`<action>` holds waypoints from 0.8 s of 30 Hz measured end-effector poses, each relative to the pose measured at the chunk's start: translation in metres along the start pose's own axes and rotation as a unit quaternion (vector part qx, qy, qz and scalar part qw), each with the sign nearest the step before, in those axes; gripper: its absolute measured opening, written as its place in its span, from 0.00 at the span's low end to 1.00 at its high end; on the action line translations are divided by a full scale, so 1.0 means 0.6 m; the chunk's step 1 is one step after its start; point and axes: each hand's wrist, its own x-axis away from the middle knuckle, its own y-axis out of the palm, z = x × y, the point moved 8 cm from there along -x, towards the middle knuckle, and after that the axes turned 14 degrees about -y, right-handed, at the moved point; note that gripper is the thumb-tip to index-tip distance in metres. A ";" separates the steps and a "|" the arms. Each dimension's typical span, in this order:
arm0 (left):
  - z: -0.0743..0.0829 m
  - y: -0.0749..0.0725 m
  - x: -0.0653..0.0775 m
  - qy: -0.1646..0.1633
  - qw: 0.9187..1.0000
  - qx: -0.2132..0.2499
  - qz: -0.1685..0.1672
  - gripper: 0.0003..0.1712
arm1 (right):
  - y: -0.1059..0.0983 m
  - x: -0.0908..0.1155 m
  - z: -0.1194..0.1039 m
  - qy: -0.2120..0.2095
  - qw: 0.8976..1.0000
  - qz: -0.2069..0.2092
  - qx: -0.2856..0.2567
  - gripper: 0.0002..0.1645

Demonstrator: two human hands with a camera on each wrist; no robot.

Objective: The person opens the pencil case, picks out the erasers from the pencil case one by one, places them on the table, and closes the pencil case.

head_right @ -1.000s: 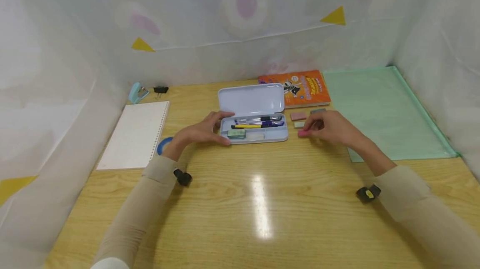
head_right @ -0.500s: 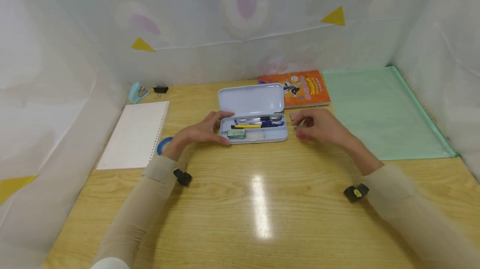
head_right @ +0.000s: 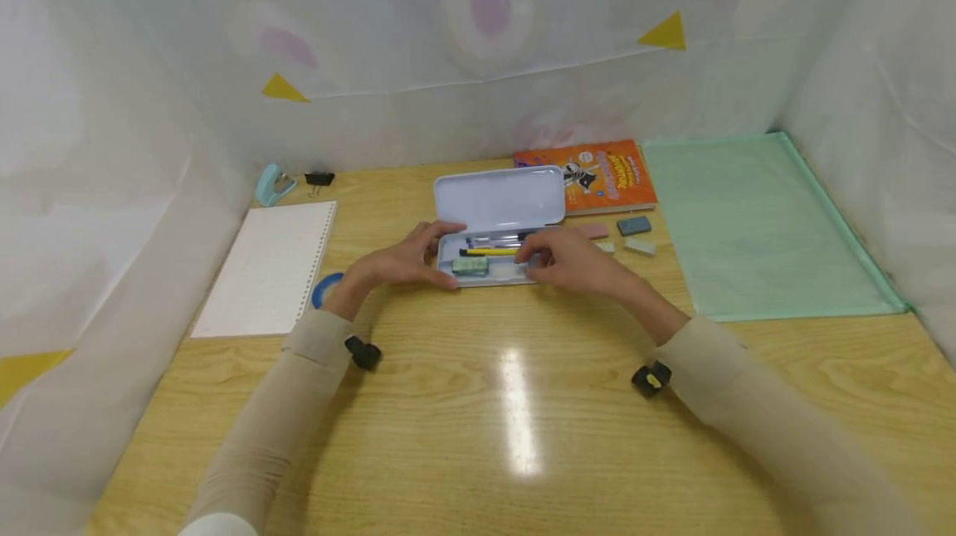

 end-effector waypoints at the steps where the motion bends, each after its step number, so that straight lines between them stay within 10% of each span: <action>1: 0.000 0.000 0.000 0.000 1.000 0.000 0.000 0.55 | 0.007 -0.006 -0.003 -0.003 1.000 -0.012 0.001 0.13; 24: 0.002 -0.001 0.002 0.002 1.000 -0.007 0.005 0.55 | 0.030 -0.038 -0.016 0.008 0.999 0.028 0.032 0.06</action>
